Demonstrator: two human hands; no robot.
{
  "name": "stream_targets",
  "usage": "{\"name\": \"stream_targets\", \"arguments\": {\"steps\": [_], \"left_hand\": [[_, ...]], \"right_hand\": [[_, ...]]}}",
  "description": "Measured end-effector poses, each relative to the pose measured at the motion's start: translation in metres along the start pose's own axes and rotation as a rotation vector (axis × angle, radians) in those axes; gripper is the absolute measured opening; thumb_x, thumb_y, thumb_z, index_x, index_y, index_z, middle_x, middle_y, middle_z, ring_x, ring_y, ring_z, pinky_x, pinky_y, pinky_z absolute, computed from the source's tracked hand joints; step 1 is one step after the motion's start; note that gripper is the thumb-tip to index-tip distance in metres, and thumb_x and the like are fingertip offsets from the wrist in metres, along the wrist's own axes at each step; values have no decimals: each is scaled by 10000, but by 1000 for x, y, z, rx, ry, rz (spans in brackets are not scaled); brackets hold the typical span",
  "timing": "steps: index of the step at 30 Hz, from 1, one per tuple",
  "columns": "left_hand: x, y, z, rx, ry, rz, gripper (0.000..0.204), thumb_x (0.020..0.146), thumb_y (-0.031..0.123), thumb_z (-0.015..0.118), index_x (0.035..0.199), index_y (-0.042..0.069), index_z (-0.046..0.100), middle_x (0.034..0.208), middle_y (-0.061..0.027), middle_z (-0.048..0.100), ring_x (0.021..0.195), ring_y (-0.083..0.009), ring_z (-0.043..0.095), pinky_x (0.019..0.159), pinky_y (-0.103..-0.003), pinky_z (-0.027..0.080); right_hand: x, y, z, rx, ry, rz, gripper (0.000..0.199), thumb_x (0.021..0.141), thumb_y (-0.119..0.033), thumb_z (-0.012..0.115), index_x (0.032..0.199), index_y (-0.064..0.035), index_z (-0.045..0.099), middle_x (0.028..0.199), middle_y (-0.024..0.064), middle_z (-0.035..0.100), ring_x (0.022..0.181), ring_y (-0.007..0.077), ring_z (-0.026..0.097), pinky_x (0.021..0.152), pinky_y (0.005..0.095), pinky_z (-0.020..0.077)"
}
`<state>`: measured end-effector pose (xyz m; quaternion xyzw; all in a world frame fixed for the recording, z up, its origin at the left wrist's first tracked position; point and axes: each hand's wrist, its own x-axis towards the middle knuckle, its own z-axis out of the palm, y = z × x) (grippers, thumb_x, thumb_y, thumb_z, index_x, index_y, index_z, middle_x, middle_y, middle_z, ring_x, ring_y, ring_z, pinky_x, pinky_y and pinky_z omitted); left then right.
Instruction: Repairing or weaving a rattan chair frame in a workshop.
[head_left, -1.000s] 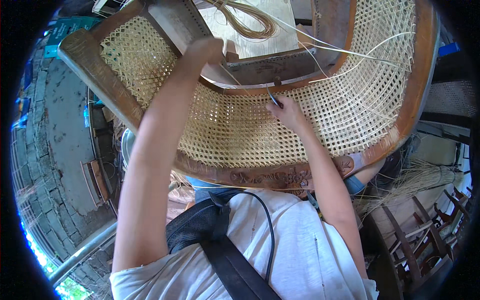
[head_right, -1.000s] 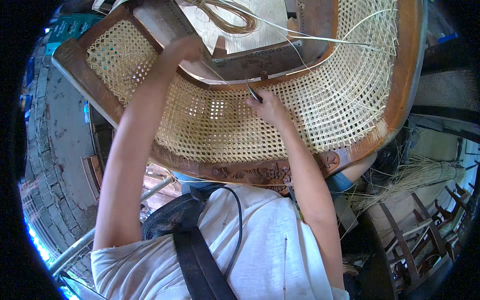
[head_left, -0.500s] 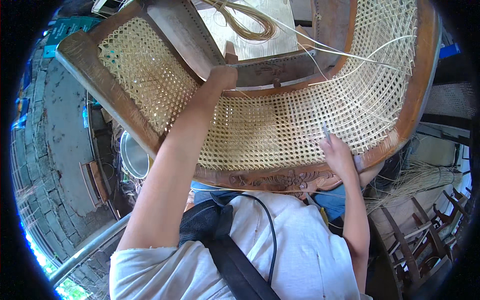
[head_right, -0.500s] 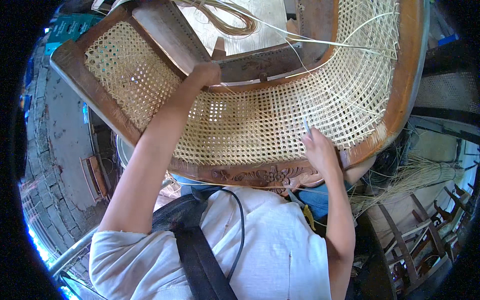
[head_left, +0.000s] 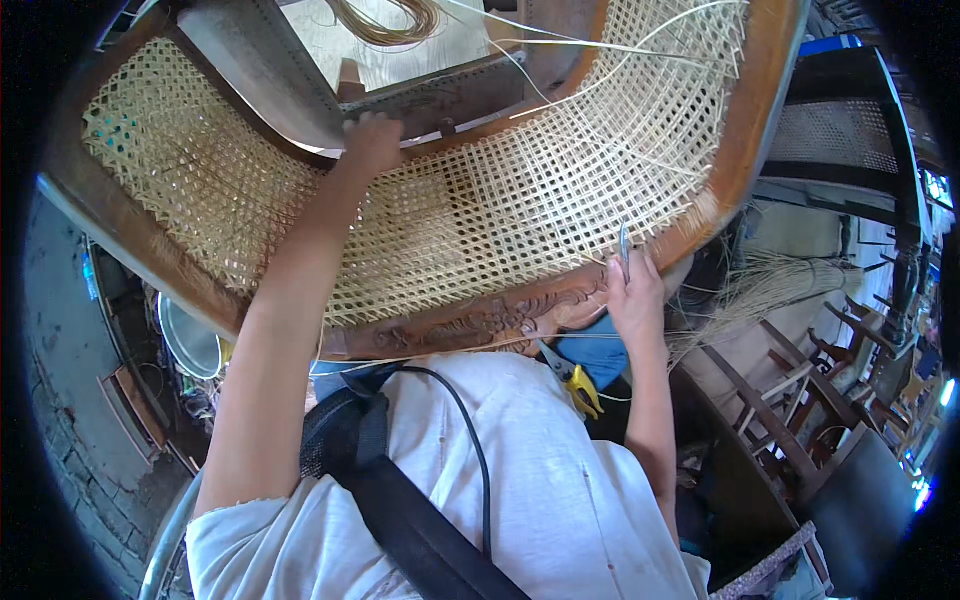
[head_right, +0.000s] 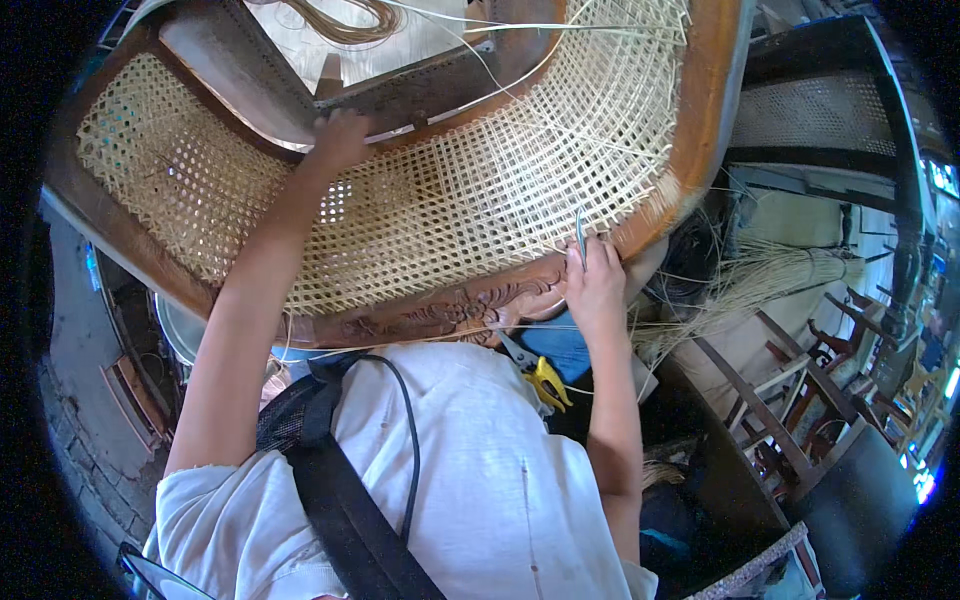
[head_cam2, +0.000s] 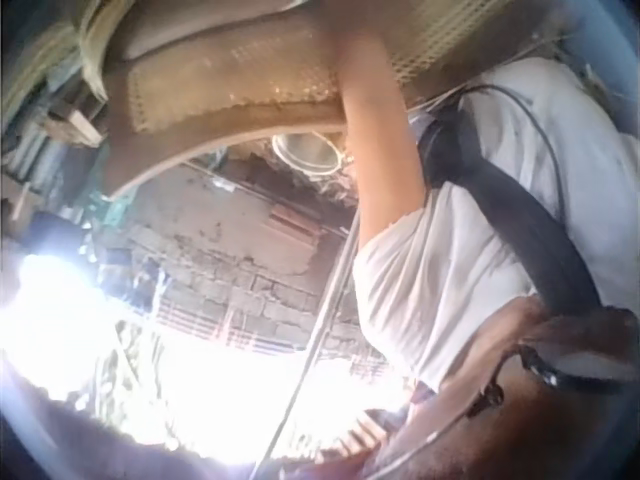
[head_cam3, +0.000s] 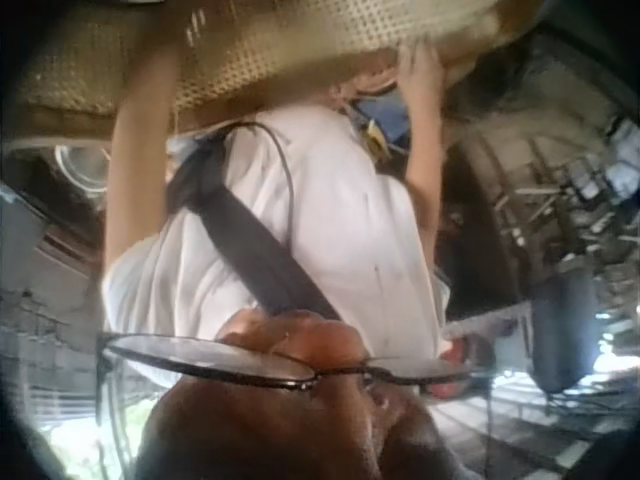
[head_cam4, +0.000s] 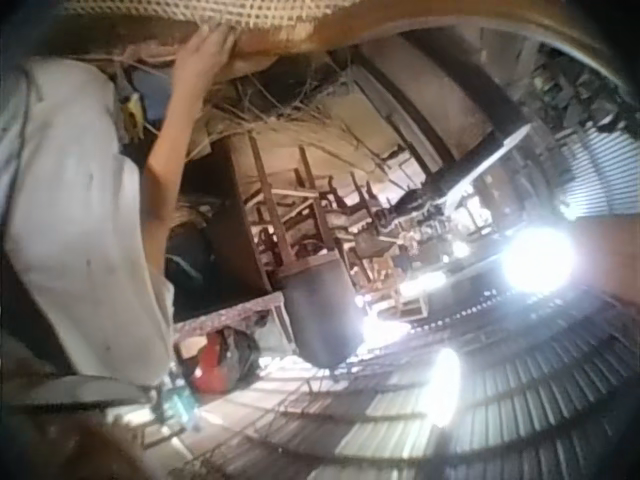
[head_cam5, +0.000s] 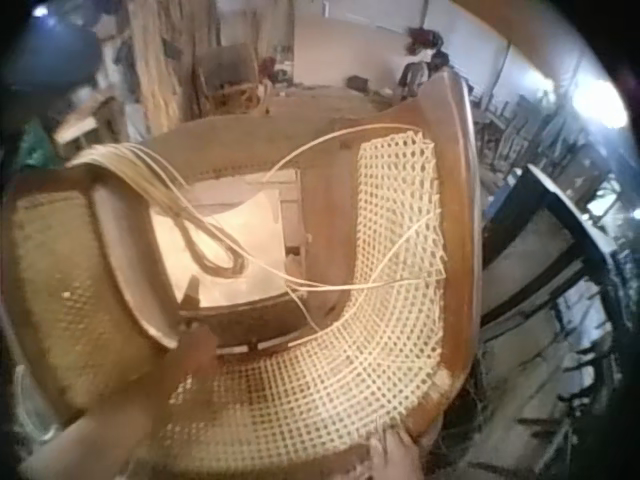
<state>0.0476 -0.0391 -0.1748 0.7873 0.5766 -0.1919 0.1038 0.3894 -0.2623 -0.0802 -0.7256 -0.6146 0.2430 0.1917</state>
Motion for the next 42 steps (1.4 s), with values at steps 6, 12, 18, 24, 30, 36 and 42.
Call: {"name": "stream_targets", "arguments": {"steps": [6,12,18,24,30,36,42], "left_hand": [[-31,106,7,-936,-110,555,211,925,243,609,1046,111,722,1010,-116,709,939,-236,670,893,-354,551],[-58,162,20,-1004,60,828,325,932,360,597,991,65,720,983,-154,700,944,-298,650,878,-416,504],[-59,142,-15,-1113,-82,772,330,937,366,593,1055,77,698,1055,-142,686,979,-274,646,868,-400,521],[-26,75,-71,-1514,-28,602,262,946,296,610,1049,70,692,986,-38,697,897,-117,631,839,-290,530],[-14,66,-71,-1538,-25,760,240,934,288,630,1049,97,718,946,-29,721,889,-134,663,808,-296,536],[12,15,23,-429,-196,327,312,780,402,687,1020,209,736,985,-59,721,884,-250,683,788,-393,535],[21,0,52,-688,-284,301,248,767,313,700,942,147,755,930,-85,725,818,-240,683,744,-388,527]], "right_hand": [[-7,2,15,61,98,163,171,932,-141,547,932,29,563,814,223,618,738,388,627,691,473,489],[-18,29,26,378,227,211,175,952,-143,560,1016,15,599,761,109,642,558,178,629,518,324,498],[2,16,26,366,291,166,219,965,-150,560,1115,5,596,859,51,606,693,118,574,649,260,480],[48,-59,103,125,-385,40,528,922,-290,591,1373,-39,480,1122,236,647,992,334,652,896,404,498],[84,-107,208,-8,-479,-151,642,951,-286,482,1499,-54,240,956,241,677,896,371,670,792,458,520],[78,-124,128,-232,-716,94,469,898,-159,559,1347,-53,473,982,229,680,890,353,675,813,456,519],[107,-116,136,-275,-612,-1,167,855,-121,628,905,25,691,999,203,686,898,327,678,829,441,522]]}}
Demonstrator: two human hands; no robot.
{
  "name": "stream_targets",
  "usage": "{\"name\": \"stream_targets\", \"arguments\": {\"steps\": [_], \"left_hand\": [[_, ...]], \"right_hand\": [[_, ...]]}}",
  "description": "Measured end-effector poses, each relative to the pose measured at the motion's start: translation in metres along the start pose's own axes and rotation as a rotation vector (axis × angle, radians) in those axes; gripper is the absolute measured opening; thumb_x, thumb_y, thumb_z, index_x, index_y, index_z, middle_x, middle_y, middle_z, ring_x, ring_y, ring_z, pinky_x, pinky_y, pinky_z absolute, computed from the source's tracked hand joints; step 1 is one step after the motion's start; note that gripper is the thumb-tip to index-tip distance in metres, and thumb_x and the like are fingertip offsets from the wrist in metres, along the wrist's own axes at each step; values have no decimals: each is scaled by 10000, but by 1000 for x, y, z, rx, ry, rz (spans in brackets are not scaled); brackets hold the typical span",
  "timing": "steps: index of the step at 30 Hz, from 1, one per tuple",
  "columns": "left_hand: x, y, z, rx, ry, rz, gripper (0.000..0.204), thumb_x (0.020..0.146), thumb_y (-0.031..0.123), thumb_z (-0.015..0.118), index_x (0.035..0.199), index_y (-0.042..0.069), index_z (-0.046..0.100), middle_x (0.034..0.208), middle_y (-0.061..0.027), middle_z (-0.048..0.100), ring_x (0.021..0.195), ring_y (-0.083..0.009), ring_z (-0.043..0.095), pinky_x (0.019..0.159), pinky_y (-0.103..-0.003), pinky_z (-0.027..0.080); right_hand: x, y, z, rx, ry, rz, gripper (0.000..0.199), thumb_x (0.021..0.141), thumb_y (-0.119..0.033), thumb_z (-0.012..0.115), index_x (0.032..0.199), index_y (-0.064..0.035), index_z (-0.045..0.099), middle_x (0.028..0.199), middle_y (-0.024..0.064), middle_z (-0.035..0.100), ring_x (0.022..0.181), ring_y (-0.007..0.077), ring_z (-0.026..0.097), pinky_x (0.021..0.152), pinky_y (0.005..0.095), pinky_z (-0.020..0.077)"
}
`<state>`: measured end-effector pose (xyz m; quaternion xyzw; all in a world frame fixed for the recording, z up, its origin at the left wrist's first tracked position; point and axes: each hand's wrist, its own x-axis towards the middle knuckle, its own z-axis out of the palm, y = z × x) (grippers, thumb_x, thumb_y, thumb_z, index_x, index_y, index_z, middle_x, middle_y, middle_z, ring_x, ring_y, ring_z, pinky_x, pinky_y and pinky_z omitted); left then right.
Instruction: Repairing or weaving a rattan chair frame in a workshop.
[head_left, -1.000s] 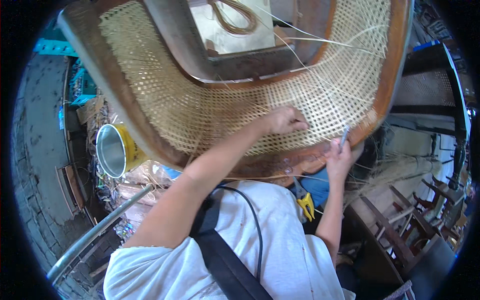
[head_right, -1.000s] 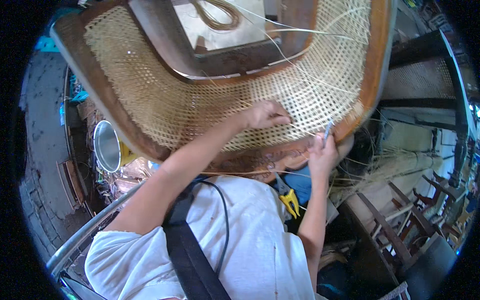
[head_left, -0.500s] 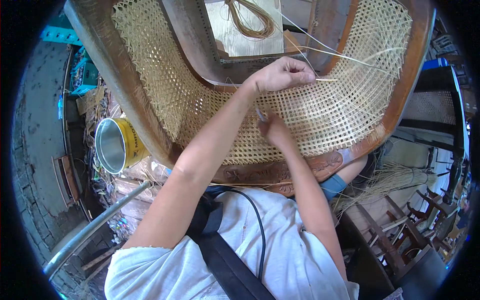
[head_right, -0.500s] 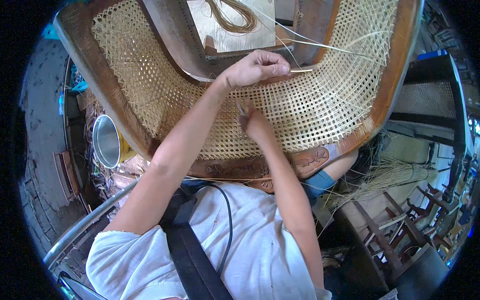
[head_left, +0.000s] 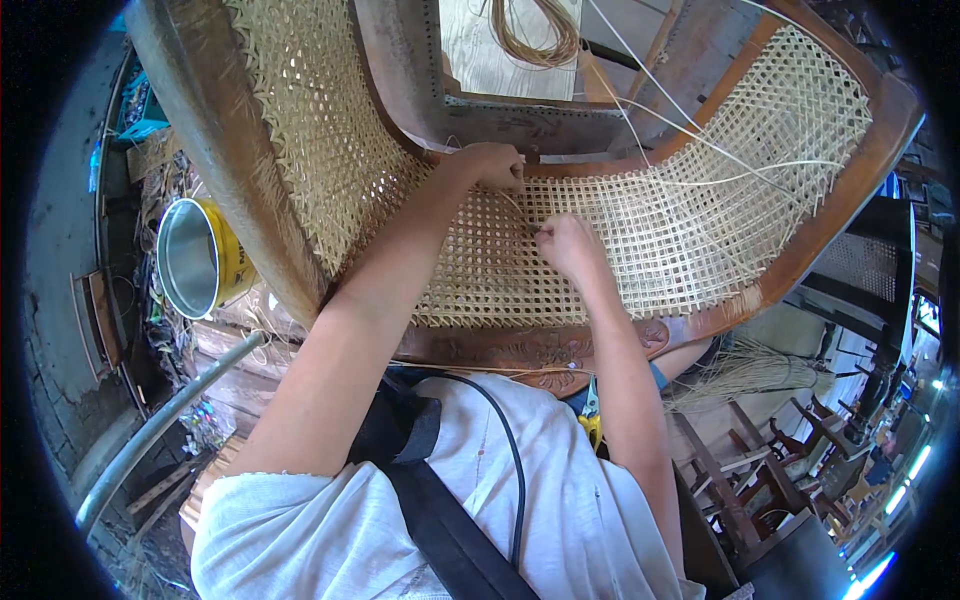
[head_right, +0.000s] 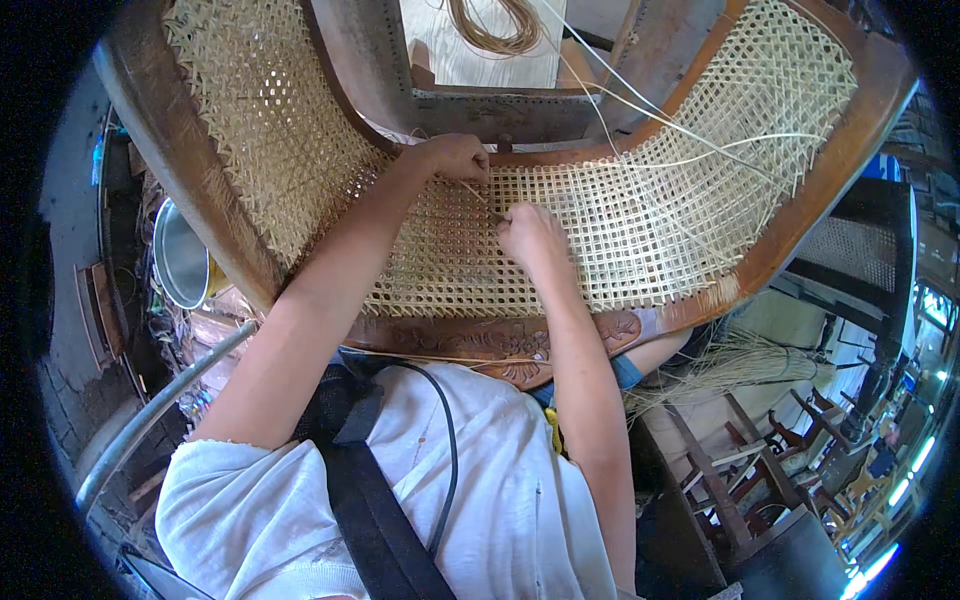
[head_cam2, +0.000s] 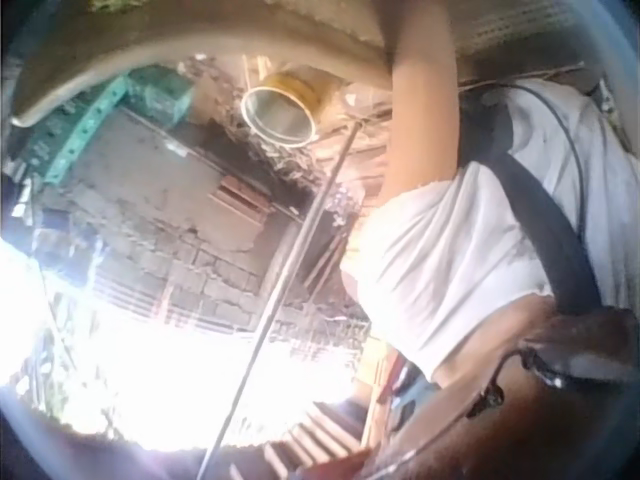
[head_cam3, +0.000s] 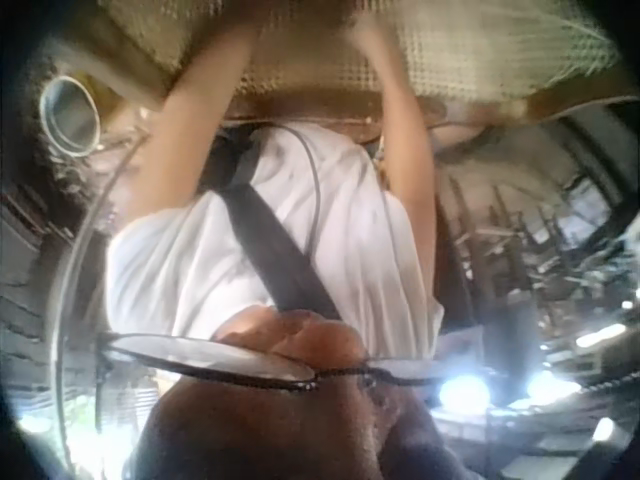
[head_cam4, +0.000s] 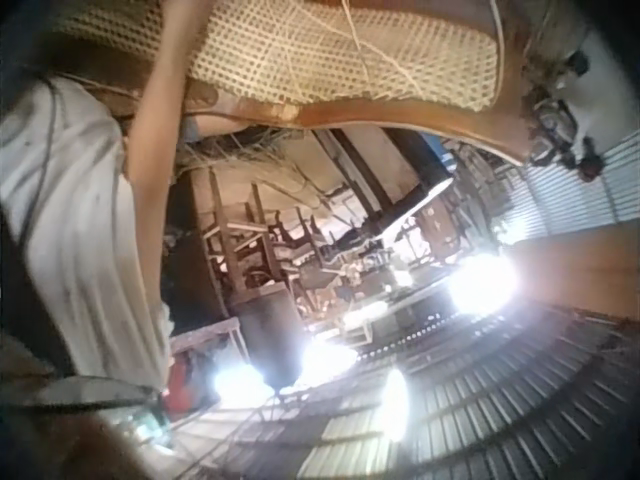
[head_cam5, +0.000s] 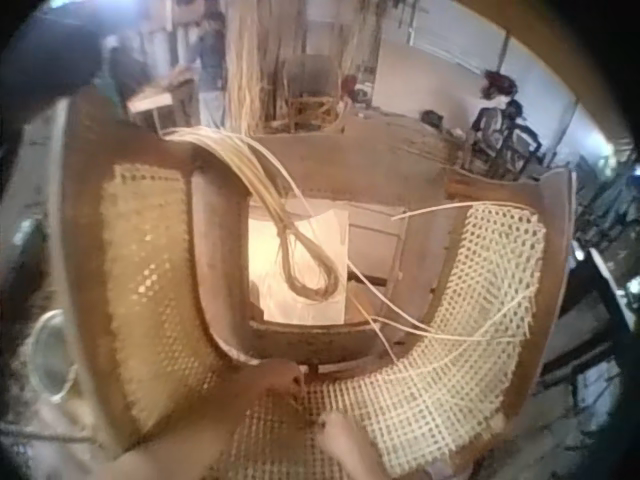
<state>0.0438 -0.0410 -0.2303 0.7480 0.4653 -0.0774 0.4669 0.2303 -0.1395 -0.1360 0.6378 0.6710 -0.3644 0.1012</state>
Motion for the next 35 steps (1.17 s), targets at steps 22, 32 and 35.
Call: {"name": "stream_targets", "arguments": {"steps": [22,32,35], "left_hand": [[10,6,15,4,-162,17,303,685,272,769,946,120,747,896,-106,720,812,-255,673,731,-393,518],[18,-5,8,107,-125,27,218,722,183,681,920,133,754,897,-109,725,793,-246,683,713,-395,522],[18,0,7,103,-125,-25,295,685,219,727,971,148,746,935,-97,721,826,-257,679,733,-391,530]], "right_hand": [[31,-7,-5,127,-220,125,247,877,-180,631,1065,-47,720,1109,197,677,959,322,678,916,397,521],[74,-21,-19,-112,-393,206,215,817,-136,630,792,73,674,712,180,650,565,228,591,555,358,482],[73,-28,-31,-117,-472,180,214,809,-156,656,788,57,662,673,149,623,545,214,555,532,356,459]]}}
